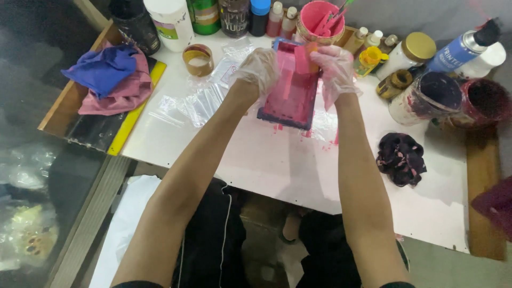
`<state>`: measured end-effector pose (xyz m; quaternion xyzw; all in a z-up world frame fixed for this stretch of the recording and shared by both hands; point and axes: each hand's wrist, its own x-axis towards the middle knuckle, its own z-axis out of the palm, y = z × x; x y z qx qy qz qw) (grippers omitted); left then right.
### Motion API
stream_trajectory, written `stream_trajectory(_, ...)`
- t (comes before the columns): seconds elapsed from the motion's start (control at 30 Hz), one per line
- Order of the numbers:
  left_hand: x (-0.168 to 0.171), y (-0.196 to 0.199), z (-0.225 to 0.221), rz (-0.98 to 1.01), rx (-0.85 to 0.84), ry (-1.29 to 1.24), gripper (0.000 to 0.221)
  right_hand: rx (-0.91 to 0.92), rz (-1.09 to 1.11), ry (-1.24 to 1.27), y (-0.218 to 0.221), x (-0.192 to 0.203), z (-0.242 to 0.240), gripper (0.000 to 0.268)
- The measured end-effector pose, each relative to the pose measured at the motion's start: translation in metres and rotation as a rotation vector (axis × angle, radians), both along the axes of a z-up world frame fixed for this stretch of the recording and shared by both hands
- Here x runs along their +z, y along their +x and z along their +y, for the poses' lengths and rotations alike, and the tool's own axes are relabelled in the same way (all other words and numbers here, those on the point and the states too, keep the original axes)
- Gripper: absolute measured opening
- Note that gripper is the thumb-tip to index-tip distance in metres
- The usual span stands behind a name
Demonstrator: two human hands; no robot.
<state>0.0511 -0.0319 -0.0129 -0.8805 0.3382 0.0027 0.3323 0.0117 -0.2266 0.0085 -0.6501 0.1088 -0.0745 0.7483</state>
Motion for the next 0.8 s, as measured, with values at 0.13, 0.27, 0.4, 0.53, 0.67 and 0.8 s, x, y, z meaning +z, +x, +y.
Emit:
stream_trajectory(0.13, -0.066, 0.009, 0.045, 0.039, 0.009, -0.390, 0.012, 0.029, -0.088, -0.105, 0.030, -0.083, 0.008, 0.041)
stream_trajectory(0.27, -0.107, 0.006, 0.081, 0.152, 0.132, -0.906, 0.024, 0.066, -0.068, -0.160, 0.037, -0.122, 0.034, 0.036)
stream_trajectory(0.4, -0.108, -0.014, 0.093, 0.138, 0.199, -0.804, 0.025, 0.098, 0.018, -0.164, 0.003, -0.115, 0.071, 0.035)
stream_trajectory(0.53, -0.094, -0.050, 0.107, 0.047, 0.129, -0.742, 0.026, 0.110, 0.051, -0.189, 0.004, -0.123, 0.078, 0.036)
stream_trajectory(0.67, -0.090, -0.050, 0.109, 0.072, 0.165, -0.742, 0.026, 0.095, 0.080, -0.243, -0.002, -0.116, 0.084, 0.037)
stream_trajectory(0.8, -0.086, -0.051, 0.108, 0.107, 0.205, -0.744, 0.027, 0.102, 0.122, -0.253, -0.002, -0.123, 0.083, 0.032)
